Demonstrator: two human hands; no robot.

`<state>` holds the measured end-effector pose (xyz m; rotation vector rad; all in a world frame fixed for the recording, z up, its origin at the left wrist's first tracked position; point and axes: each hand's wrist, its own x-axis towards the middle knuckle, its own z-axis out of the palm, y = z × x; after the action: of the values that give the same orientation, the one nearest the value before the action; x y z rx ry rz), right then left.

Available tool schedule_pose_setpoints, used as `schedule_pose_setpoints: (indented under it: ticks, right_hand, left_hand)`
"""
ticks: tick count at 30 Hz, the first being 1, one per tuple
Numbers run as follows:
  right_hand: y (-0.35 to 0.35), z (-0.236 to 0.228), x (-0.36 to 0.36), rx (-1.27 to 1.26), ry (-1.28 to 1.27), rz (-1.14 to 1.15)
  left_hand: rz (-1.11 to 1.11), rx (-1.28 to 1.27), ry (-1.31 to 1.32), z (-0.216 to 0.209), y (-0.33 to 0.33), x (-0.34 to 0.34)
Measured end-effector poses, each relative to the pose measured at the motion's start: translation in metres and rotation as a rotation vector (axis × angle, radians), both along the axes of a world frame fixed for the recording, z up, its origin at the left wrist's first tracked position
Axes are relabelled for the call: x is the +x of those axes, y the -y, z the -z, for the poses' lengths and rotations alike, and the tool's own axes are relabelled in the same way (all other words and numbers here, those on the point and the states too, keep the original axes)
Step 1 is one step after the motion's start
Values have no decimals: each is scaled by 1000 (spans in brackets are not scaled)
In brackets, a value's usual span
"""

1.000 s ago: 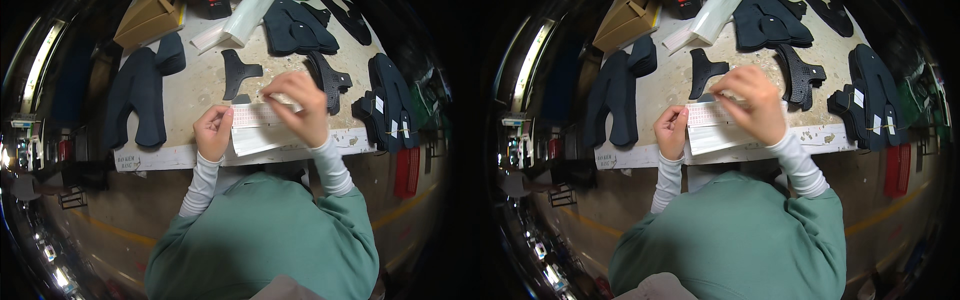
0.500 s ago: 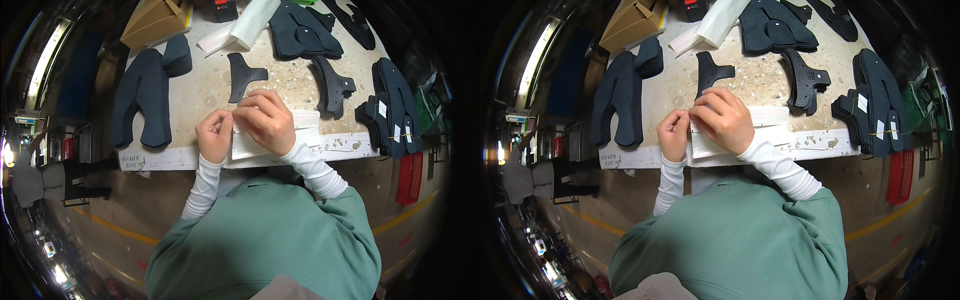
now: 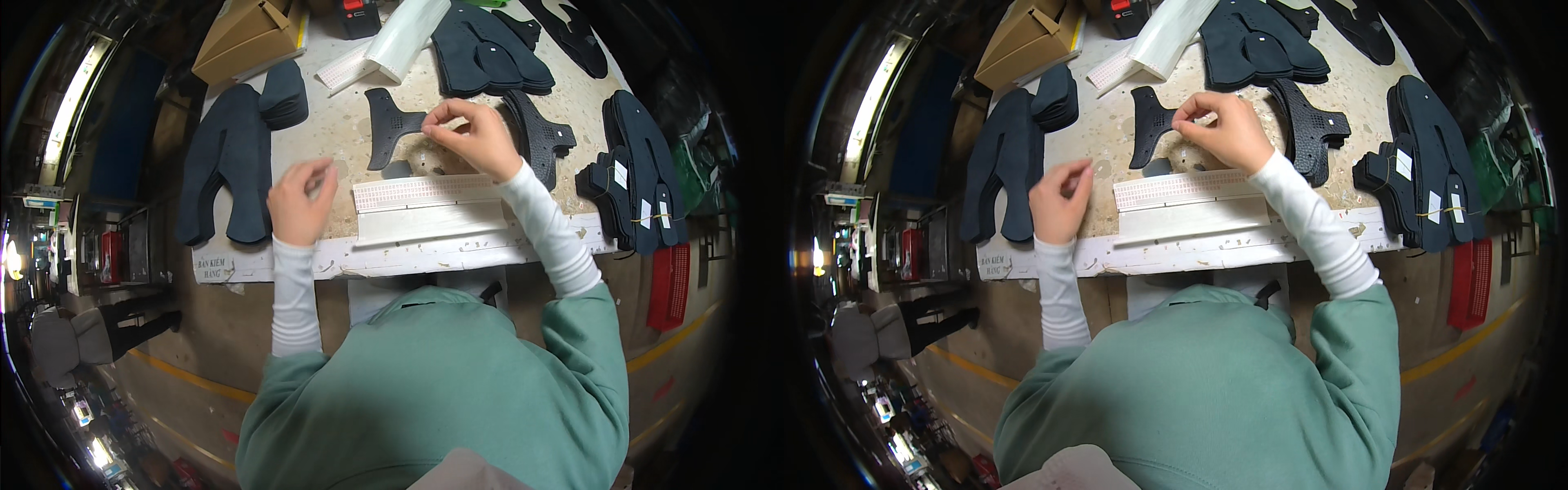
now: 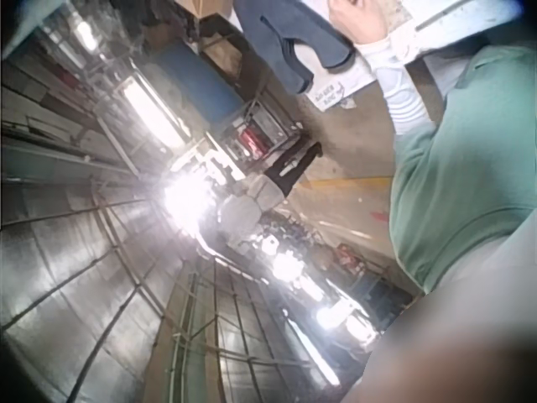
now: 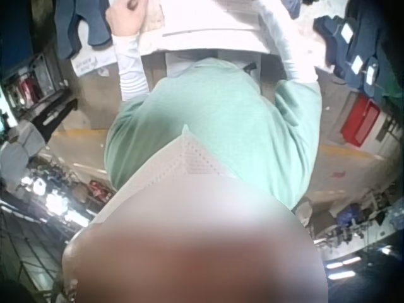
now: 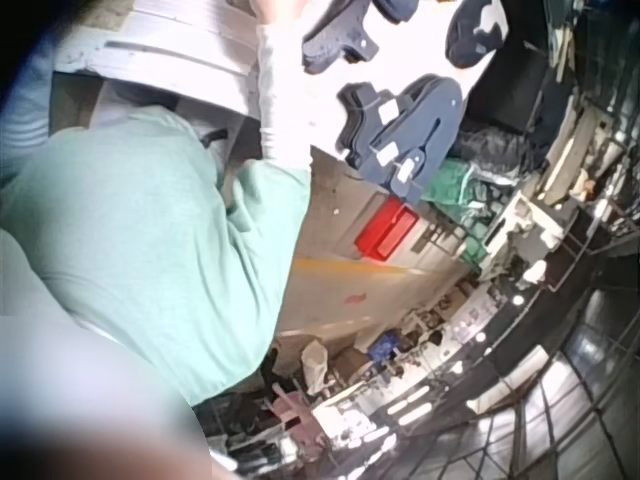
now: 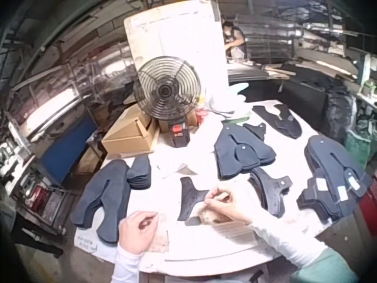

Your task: The person repeatedly picks small white labels from a roll, peels off the backing, and sticks them onto black car mats on a workbench. They handle multiple mats, turning them over and placing labeled mats into a stack.

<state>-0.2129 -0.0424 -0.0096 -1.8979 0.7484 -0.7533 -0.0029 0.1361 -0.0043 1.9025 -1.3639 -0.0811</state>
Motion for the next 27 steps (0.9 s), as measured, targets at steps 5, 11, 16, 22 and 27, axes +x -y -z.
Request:
schedule_pose_setpoints:
  ticks: [5,11,16,22,27]
  right_hand:
    - [28,20,29,-444,-215,8]
    - [23,40,41,-743,-279,95]
    - [27,41,43,-785,-284,173]
    - [33,32,29,-619,-247,279]
    - [33,27,23,-609,-212,280]
  left_hand:
    - [426,-29,26,-8,85,12]
    - [497,142,270,26,134,1]
    - [454,146,306,35,133,3]
    - [402,150,489,35,128,-6]
    - [416,116,393,34,129,-5]
